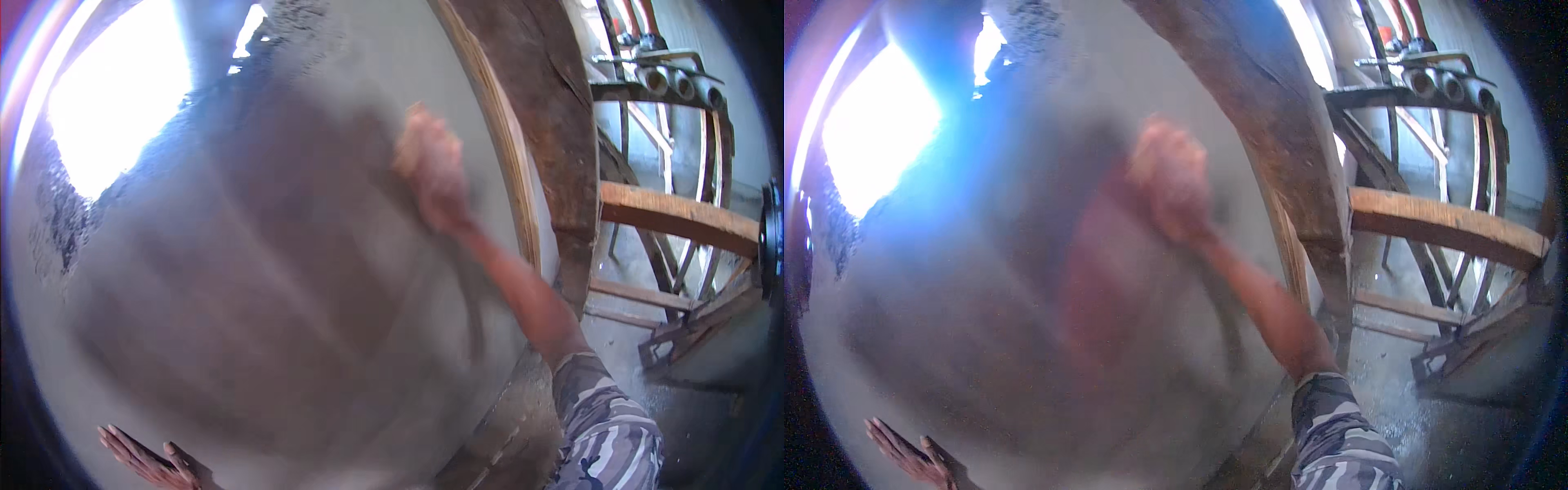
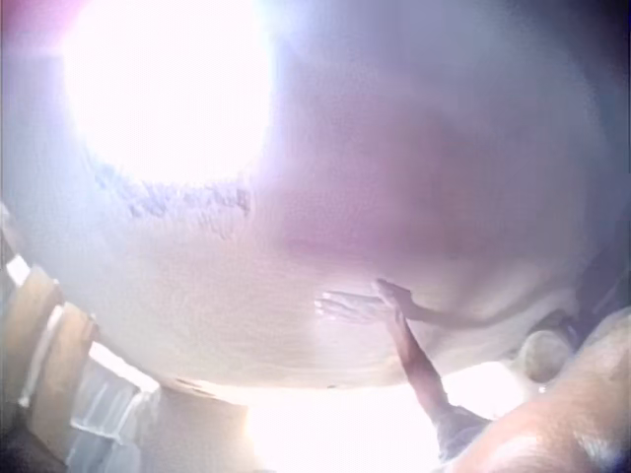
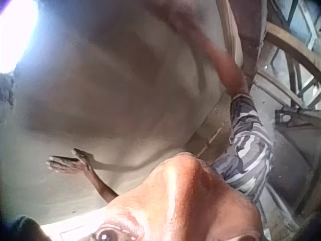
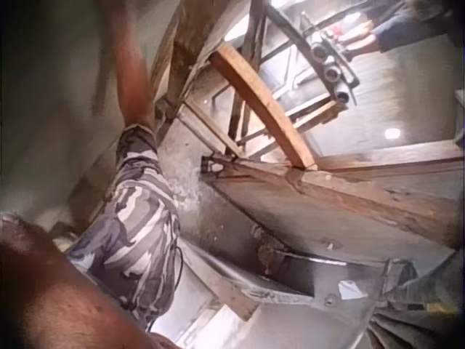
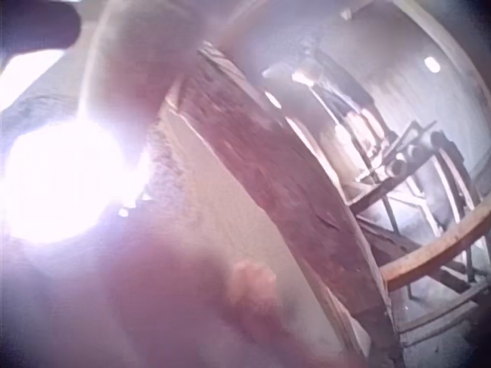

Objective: The person smooths the plastered wall using a sanding block dipped in a bucket of water, then shapes the edges around an opening on the surface by hand and with the block.

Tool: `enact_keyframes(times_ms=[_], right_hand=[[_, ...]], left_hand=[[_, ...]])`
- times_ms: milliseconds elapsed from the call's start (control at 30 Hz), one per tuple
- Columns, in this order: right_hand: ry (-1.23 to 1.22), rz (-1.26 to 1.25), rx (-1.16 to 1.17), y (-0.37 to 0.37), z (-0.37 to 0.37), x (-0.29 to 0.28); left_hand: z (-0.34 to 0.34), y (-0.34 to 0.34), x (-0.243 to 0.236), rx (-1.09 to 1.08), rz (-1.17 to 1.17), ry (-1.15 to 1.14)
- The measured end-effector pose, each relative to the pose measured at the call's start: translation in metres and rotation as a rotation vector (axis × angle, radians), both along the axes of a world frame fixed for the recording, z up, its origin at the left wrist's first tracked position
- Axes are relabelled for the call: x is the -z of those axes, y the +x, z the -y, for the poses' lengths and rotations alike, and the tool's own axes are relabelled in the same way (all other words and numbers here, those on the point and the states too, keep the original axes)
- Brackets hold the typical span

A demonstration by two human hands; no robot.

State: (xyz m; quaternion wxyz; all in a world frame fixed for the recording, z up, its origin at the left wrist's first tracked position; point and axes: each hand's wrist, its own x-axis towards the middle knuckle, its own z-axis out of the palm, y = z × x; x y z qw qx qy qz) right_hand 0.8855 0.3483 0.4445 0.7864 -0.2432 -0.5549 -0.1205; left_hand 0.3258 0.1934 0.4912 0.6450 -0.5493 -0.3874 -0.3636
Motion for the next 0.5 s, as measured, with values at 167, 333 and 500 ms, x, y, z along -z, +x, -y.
enact_keyframes(times_ms=[167,333,500], right_hand=[[-0.229,0.054,0.744,0.082,0.029,-0.142],[0.038,0.122,0.649,0.086,-0.001,-0.068],[-0.017,-0.033,0.725,0.150,-0.022,-0.196]], left_hand=[[-0.049,0.021,0.007,0.087,0.097,-0.123],[-0.030,0.016,0.003,0.098,0.116,-0.144],[-0.031,0.015,0.001,0.001,0.118,-0.155]])
